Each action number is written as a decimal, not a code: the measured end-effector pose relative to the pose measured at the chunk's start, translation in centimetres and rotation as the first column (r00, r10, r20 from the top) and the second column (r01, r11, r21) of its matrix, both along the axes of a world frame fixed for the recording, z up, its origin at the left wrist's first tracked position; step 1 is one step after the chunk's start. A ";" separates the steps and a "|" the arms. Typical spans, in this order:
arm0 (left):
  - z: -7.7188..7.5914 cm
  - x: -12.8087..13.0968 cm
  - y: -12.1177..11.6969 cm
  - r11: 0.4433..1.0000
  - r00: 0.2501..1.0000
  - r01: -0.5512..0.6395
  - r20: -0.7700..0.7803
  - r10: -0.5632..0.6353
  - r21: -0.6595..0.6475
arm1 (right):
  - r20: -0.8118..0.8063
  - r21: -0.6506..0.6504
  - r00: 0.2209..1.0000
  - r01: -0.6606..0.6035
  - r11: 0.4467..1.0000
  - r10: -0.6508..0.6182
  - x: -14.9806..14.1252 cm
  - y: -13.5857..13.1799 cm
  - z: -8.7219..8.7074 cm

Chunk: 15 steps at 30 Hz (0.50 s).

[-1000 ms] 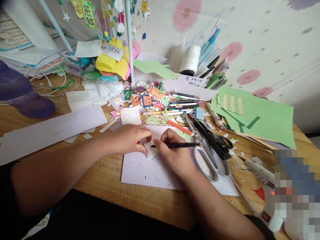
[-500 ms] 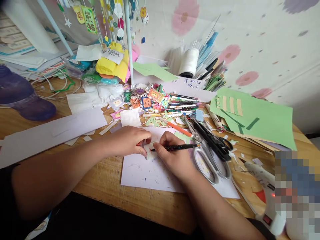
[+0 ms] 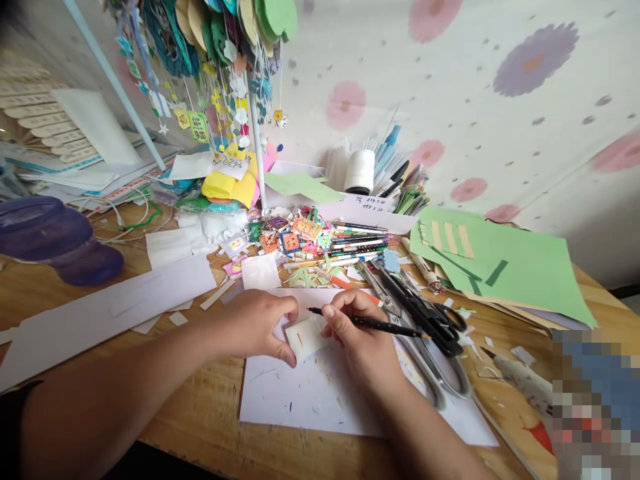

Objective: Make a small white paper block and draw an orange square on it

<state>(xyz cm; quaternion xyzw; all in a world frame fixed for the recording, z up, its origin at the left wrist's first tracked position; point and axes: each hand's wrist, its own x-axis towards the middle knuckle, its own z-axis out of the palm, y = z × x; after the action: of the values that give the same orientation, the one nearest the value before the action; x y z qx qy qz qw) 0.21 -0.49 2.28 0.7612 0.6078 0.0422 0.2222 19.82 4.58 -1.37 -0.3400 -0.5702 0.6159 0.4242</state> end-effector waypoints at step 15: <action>-0.8 1.7 -0.7 0.996 0.993 -0.022 -0.113 0.032 0.086 | 0.199 0.242 0.978 0.016 0.970 -0.066 0.7 0.3 -0.2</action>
<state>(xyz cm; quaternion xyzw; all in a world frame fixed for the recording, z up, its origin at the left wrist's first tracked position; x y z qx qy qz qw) 1.87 -1.22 1.46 0.7627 0.6276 0.0272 0.1540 20.53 4.83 -1.54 -0.3598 -0.6739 0.4954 0.4136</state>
